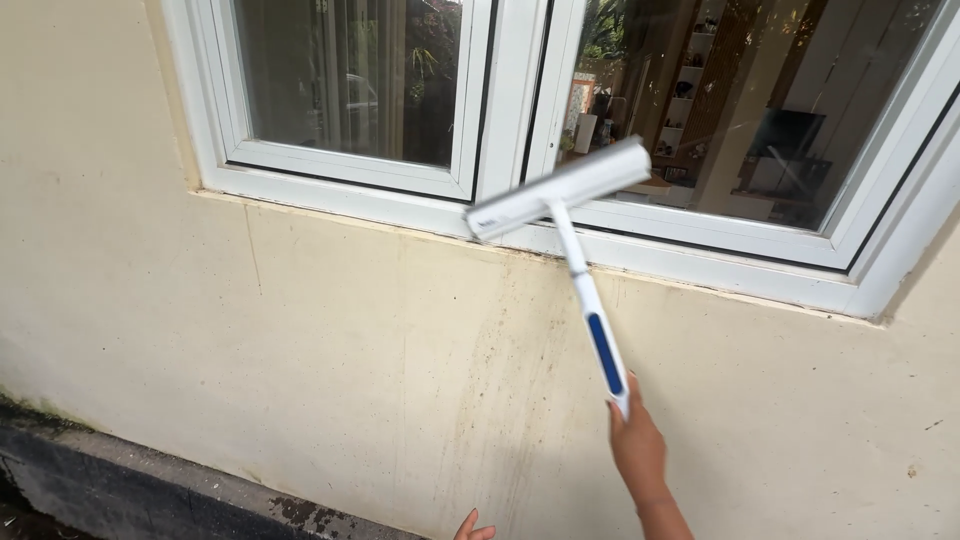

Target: Cleaning the exterior of house windows using a specialized window scrubber and squeegee tool.

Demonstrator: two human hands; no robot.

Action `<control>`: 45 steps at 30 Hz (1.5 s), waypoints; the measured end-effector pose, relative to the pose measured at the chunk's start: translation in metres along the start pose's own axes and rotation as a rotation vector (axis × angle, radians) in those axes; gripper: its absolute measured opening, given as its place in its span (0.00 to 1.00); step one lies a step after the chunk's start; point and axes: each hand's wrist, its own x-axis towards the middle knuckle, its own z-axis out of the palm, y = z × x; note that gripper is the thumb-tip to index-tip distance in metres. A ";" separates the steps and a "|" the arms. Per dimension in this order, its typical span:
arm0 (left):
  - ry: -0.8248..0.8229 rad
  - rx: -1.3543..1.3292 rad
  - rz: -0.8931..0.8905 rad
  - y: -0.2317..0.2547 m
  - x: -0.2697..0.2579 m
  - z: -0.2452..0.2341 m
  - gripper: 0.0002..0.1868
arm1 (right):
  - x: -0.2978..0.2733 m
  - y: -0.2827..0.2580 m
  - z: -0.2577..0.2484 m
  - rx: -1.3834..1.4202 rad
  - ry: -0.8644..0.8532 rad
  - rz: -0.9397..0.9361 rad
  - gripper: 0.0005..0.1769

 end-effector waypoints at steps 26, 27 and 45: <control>-0.047 0.248 -0.240 0.138 -0.158 0.170 0.42 | -0.036 0.174 -0.004 0.153 0.256 0.244 0.38; -0.060 0.266 -0.253 0.142 -0.161 0.177 0.41 | -0.037 0.180 0.000 0.147 0.292 0.215 0.38; 0.006 0.335 -0.137 0.140 -0.187 0.197 0.40 | -0.059 0.147 -0.019 0.452 0.135 0.092 0.35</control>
